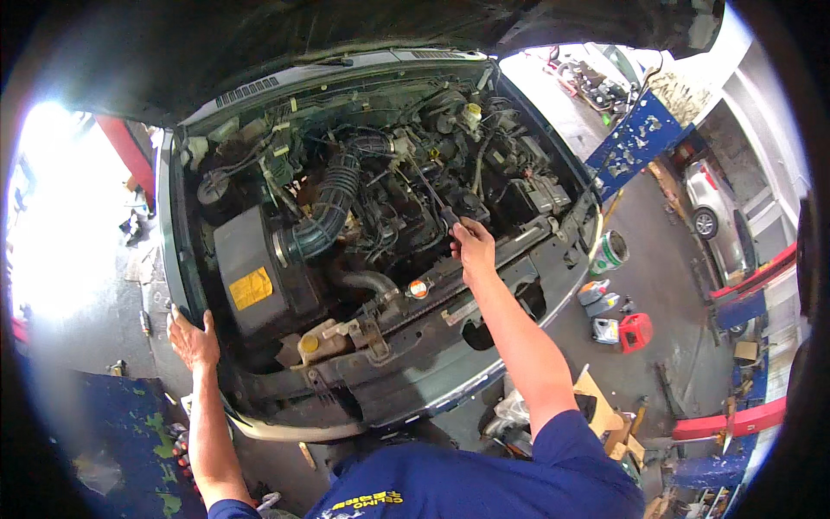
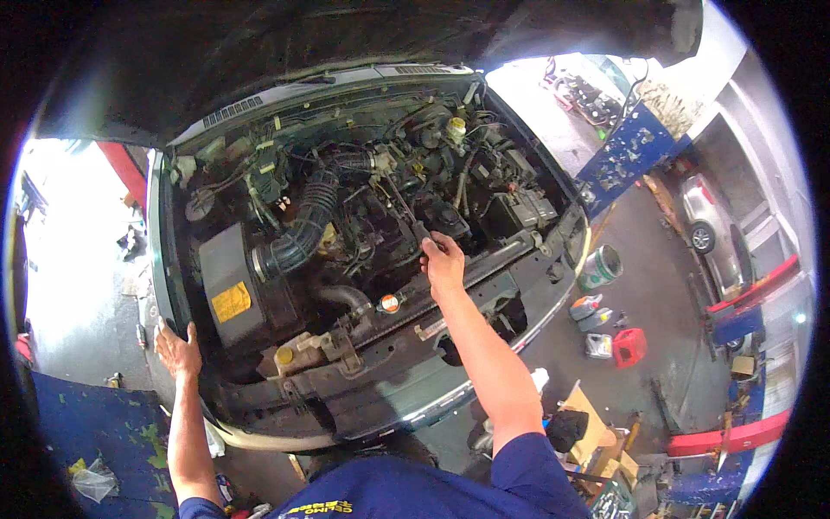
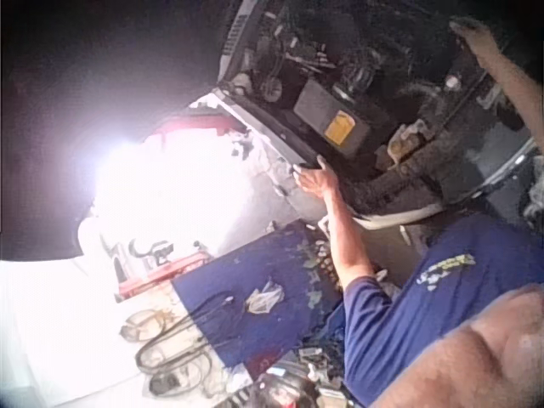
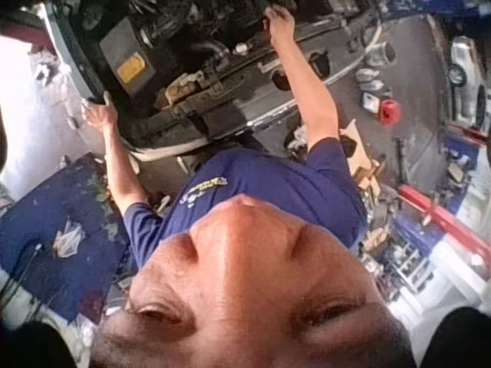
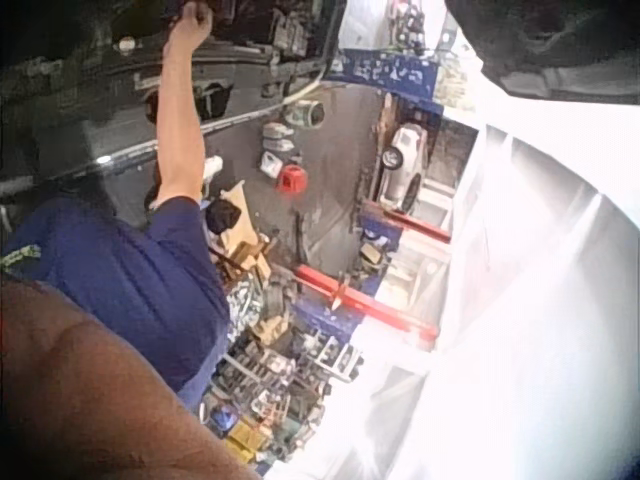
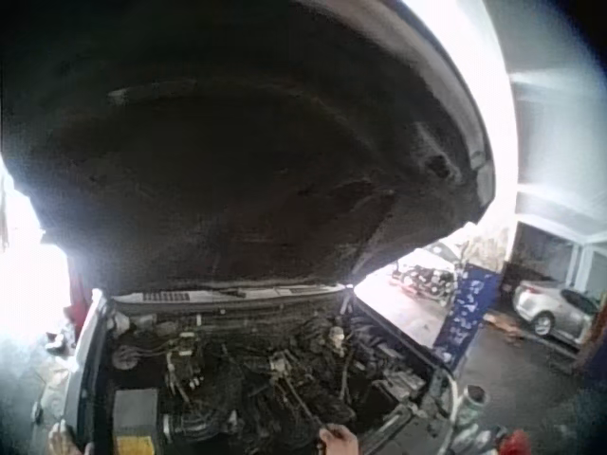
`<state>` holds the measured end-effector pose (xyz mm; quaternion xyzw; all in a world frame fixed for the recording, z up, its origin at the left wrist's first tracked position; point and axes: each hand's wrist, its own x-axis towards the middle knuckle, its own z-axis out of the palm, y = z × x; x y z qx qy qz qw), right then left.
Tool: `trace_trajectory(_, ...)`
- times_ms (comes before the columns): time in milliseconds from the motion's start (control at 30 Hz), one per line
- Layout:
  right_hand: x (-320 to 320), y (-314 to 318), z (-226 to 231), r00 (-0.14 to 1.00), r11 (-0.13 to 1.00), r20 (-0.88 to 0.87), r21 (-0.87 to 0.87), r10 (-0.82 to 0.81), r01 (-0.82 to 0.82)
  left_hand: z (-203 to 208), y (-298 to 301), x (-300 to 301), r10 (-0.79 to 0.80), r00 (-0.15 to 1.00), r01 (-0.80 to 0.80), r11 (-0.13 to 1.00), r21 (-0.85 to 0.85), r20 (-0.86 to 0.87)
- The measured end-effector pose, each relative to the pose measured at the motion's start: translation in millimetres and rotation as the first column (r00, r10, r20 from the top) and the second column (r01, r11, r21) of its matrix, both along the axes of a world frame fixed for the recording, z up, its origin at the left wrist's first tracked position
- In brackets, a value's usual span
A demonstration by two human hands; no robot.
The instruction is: The person selects a socket from a tool tray, walks to a car with the hood open, and removes the air filter housing cover. They take out the old air filter, place it aside, and then use a socket wrench to tighten a bolt in the engine bay.
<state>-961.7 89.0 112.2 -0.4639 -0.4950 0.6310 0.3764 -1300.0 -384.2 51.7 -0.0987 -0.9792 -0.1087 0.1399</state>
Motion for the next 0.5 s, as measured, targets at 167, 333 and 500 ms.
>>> trace_trajectory(167, -38.9, 67.5, -22.7, 0.999, 0.998, -0.036, -0.053, 0.018, -0.019, 2.9, 3.3, -2.2, -0.002, 0.999, 0.002, 1.0, -0.002, -0.035)
trace_trajectory(333, -72.5, 108.1, -48.6, 0.998, 0.996, -0.023, -0.064, 0.056, -0.057, -3.3, 1.4, -7.8, -0.022, 1.0, 0.022, 1.0, 0.013, -0.011)
trace_trajectory(500, -93.8, 129.0, -76.2, 0.996, 0.996, -0.056, -0.05, 0.074, -0.077, -7.4, -0.1, -9.5, -0.04, 0.999, 0.04, 0.999, 0.012, -0.026)
